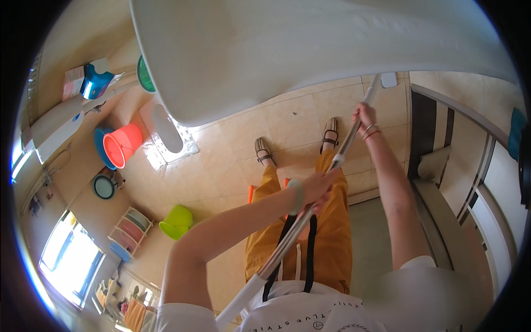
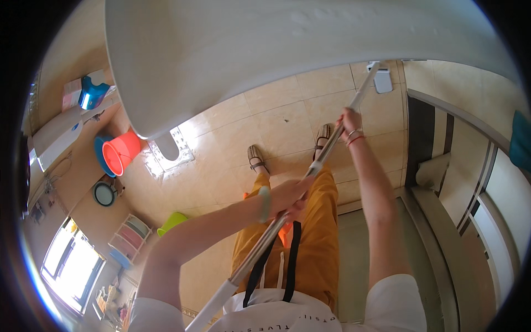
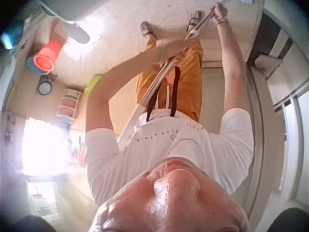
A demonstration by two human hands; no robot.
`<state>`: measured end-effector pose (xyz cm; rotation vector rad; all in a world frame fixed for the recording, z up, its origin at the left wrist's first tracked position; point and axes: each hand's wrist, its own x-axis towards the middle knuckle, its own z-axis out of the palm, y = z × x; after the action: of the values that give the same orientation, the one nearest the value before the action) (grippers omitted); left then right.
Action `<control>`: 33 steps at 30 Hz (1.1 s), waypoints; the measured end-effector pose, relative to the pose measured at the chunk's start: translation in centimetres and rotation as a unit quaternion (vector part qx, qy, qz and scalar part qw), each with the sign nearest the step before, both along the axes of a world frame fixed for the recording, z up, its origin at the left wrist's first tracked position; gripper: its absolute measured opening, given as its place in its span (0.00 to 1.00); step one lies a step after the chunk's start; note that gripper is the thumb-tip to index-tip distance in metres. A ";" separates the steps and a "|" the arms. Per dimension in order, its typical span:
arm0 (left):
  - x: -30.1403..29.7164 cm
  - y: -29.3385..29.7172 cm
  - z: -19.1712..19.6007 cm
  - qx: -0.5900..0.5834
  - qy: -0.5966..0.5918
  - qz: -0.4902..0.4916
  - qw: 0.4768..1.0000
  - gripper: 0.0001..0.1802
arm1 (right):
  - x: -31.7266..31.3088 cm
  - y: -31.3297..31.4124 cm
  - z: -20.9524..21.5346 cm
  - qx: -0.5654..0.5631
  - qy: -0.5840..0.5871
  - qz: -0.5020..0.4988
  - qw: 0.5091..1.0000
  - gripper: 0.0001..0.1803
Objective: The person mops tiled floors in a bathroom and hallway using a flat mop. They dip the mop into a red bucket of water, wring it, and continue mopping around shoes and furniture.
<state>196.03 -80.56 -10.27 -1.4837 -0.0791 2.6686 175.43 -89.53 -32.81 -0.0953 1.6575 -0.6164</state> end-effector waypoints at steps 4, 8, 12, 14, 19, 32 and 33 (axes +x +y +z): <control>-0.6 -1.9 -1.2 0.082 0.003 0.071 0.994 0.23 | -0.5 -2.8 -0.5 0.022 0.033 0.013 0.999 0.07; 5.0 1.3 0.3 0.091 -0.020 0.127 0.988 0.22 | 6.5 -0.4 0.4 0.050 0.062 0.065 0.995 0.07; 11.3 7.4 4.3 0.111 -0.034 0.162 0.980 0.22 | 14.1 6.2 0.6 0.015 0.099 0.195 0.976 0.11; 15.2 11.7 6.3 0.137 -0.043 0.197 0.970 0.22 | 20.3 9.9 2.9 0.046 0.072 0.210 0.974 0.11; 20.6 21.1 12.8 0.231 -0.082 0.308 0.919 0.21 | 31.3 18.9 8.4 0.103 -0.043 0.321 0.941 0.12; 17.6 18.2 12.2 0.267 0.019 0.276 0.923 0.25 | 26.2 17.6 7.7 0.067 -0.077 0.276 0.956 0.08; 16.7 17.2 11.2 0.269 0.021 0.252 0.929 0.25 | 24.3 16.6 7.5 0.056 -0.071 0.248 0.964 0.07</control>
<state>212.72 -63.37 0.97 -1.3420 -1.2341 2.6767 199.68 -72.89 -25.31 -0.3646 1.4494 -0.1432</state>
